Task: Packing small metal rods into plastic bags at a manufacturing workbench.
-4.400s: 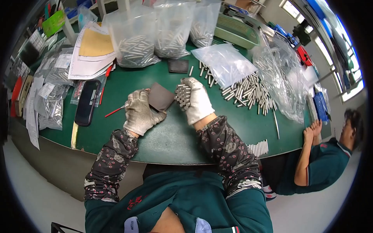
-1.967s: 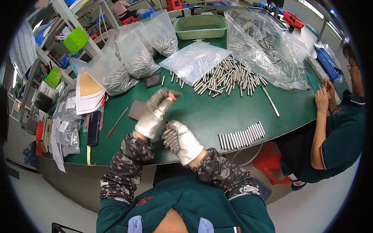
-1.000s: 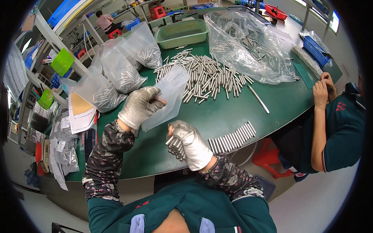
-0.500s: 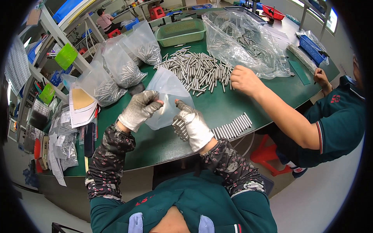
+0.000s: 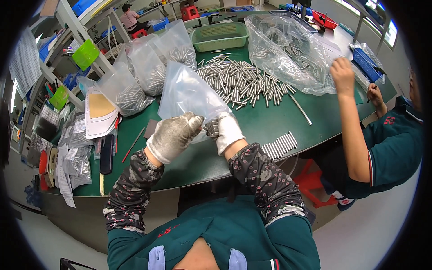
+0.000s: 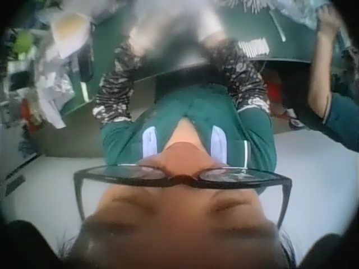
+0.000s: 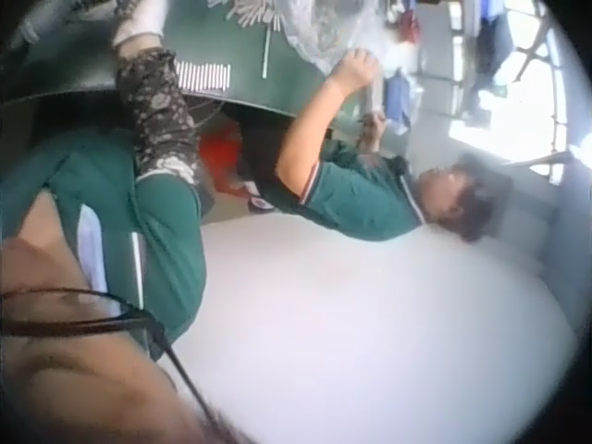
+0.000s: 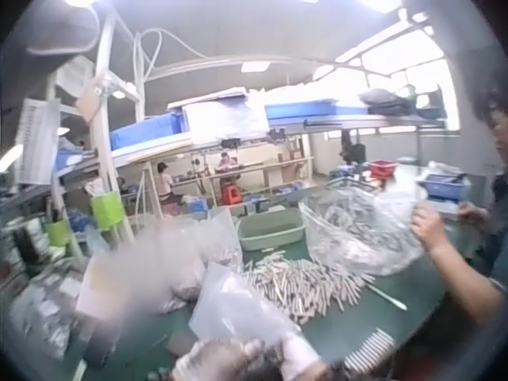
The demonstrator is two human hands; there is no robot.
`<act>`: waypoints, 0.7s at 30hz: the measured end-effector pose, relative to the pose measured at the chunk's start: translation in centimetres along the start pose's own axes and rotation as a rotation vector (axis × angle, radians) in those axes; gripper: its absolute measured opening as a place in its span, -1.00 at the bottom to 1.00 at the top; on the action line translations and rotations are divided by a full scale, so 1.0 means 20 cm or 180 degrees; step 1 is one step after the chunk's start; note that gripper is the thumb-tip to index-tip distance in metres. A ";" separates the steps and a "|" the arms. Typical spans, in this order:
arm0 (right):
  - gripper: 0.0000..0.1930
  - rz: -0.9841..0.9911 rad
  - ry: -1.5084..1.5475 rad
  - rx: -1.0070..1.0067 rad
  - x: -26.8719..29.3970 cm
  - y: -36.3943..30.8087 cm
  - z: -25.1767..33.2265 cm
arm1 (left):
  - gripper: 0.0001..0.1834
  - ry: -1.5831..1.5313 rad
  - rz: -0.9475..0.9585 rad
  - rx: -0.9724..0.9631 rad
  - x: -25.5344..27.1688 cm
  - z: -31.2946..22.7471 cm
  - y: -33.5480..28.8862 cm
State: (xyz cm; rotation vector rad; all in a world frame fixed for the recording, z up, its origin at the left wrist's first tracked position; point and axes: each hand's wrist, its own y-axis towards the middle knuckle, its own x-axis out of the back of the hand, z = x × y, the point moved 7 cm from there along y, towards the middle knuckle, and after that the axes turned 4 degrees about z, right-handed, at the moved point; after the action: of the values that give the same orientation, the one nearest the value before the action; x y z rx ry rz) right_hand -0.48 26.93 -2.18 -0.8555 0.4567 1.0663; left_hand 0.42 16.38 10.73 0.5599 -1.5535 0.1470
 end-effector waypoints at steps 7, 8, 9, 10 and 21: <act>-0.86 0.0299 0.0013 -0.0158 -0.02 0.17 -0.06 | -0.80 -0.0887 0.0325 0.0094 -0.06 0.09 -0.01; -0.83 0.0349 -0.2180 0.0924 0.01 0.25 0.02 | -0.78 -0.0786 0.0064 -0.0023 -0.02 0.07 0.00; -0.78 0.0397 -0.4354 0.2014 -0.03 0.30 0.00 | -0.77 -0.0669 -0.0188 -0.0124 0.01 0.06 0.00; -0.72 0.0046 -0.4318 0.2262 0.07 0.39 -0.03 | -0.74 -0.0843 -0.0017 -0.0126 -0.04 0.05 0.03; -0.74 0.0913 -0.1541 -0.0471 -0.22 0.23 -0.12 | -0.60 -0.1983 0.0455 0.0369 -0.08 0.22 0.03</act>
State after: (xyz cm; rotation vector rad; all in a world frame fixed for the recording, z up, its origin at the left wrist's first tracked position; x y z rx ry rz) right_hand -6.35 23.52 -2.35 -0.6396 0.0919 1.5374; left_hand -3.82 15.42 8.96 0.6193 -2.2037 0.1825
